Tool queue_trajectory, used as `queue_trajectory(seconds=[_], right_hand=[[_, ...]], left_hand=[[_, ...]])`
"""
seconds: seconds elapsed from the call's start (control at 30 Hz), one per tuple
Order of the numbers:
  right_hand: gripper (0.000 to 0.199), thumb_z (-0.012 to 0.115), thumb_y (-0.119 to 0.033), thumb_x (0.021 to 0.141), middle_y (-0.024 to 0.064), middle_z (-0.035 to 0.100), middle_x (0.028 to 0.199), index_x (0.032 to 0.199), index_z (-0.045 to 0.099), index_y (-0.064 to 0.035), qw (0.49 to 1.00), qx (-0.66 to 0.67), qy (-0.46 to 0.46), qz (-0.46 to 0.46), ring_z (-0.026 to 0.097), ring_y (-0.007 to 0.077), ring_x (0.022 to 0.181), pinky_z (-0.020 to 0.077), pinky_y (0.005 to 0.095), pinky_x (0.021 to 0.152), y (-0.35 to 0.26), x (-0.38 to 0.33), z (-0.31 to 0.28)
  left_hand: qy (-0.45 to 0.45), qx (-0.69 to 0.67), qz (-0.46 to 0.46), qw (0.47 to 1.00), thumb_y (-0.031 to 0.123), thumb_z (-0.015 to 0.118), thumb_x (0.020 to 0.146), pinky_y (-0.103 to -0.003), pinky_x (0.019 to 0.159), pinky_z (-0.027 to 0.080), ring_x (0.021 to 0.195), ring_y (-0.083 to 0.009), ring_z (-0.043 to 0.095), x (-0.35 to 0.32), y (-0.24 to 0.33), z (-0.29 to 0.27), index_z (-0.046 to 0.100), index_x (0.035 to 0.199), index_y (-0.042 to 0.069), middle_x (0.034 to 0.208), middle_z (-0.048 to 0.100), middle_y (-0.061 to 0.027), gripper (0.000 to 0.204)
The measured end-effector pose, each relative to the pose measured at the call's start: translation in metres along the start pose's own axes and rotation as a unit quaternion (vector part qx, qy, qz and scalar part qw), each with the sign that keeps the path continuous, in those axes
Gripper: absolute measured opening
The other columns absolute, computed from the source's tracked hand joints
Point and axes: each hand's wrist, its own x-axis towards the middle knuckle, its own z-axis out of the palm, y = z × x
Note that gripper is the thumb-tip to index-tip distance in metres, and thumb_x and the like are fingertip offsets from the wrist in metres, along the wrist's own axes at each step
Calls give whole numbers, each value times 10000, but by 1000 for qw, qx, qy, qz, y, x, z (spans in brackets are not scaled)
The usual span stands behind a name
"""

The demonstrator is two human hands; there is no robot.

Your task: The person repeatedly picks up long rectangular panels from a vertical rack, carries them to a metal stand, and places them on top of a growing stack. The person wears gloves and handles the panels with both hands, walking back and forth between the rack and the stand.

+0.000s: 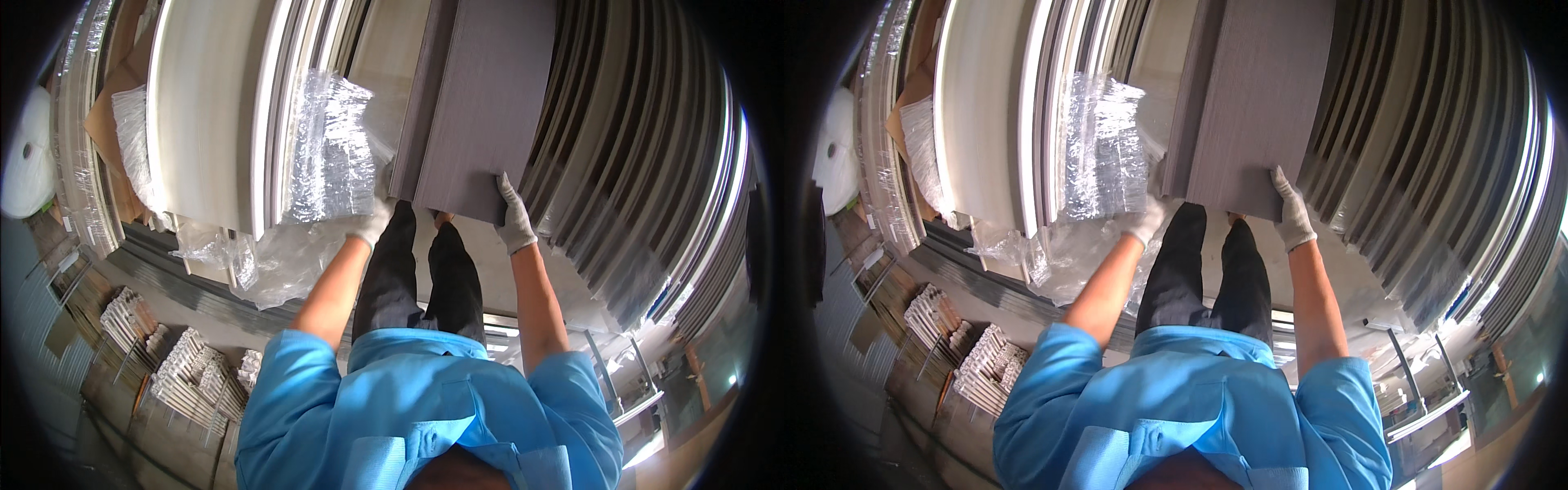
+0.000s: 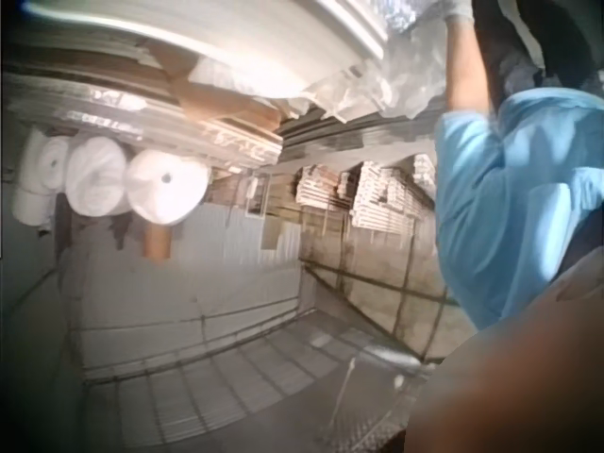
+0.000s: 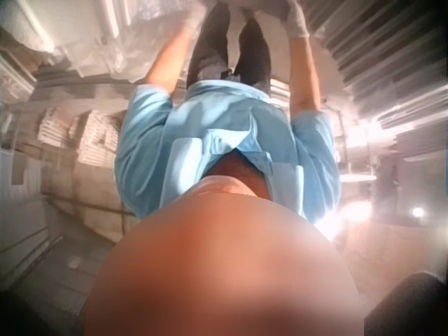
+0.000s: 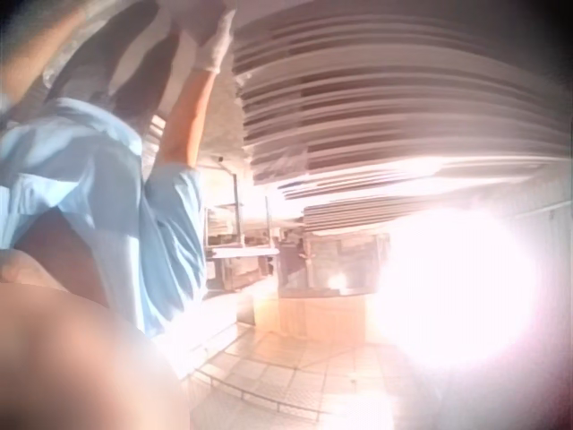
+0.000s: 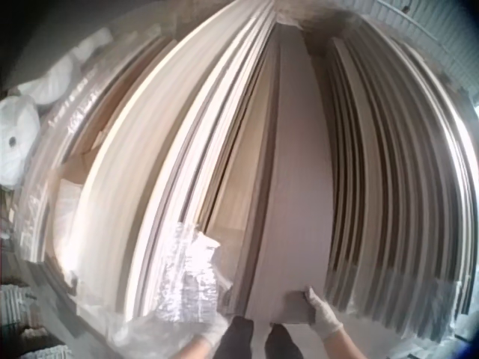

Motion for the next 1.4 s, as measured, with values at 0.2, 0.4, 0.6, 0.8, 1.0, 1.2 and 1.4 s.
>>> queue_trajectory(seconds=[0.2,0.4,0.6,0.8,1.0,1.2,1.4], right_hand=[[584,692,-468,834,68,616,1160,1203,582,-29,1000,8,-3,-27,573,192,1073,458,332,946,-1,-4,-7],[542,726,-412,821,57,621,1124,1195,587,-46,999,14,30,-33,575,198,1050,472,337,933,-6,-8,-13],[521,742,-403,807,46,628,1108,1169,598,-57,999,34,13,-7,578,194,1046,472,339,934,-11,-10,-13],[568,707,-413,839,75,590,1191,1213,572,-8,999,24,27,6,551,200,1087,435,328,973,-10,-7,-11],[504,721,-438,816,47,647,1085,1137,622,-62,1000,18,12,-20,596,195,1018,482,339,918,-17,-15,-8],[529,711,-469,813,50,655,1069,1140,631,-61,996,1,86,-17,605,199,985,495,344,890,-24,-26,-21],[548,706,-464,819,70,648,1112,1154,618,-39,998,-11,35,-54,600,207,1022,488,337,907,-18,-26,-29]], left_hand=[[-84,246,225,939,218,386,956,-417,1030,382,1213,-330,510,125,-16,26,505,1300,21,1328,521,-201,414],[-88,307,142,937,195,395,941,-433,974,426,1148,-343,551,127,-20,21,557,1230,43,1258,563,-204,364],[-161,194,-122,960,172,404,926,-448,919,469,1082,-355,592,-30,-117,-16,609,1159,64,1189,604,-207,328],[-244,316,-278,874,122,520,863,-460,879,499,1038,-366,619,-212,-233,-58,562,1254,150,1131,629,-206,395],[-44,159,61,984,204,727,766,-433,940,453,1178,-349,515,-67,-110,-25,401,1393,89,1270,529,-168,716],[28,259,111,959,285,700,801,-481,1099,300,1359,-366,304,128,8,-10,336,1442,113,1509,280,-135,757],[-217,-311,-14,925,608,573,848,-471,1121,258,1374,-346,303,169,52,-39,306,1461,82,1496,333,-154,851]])
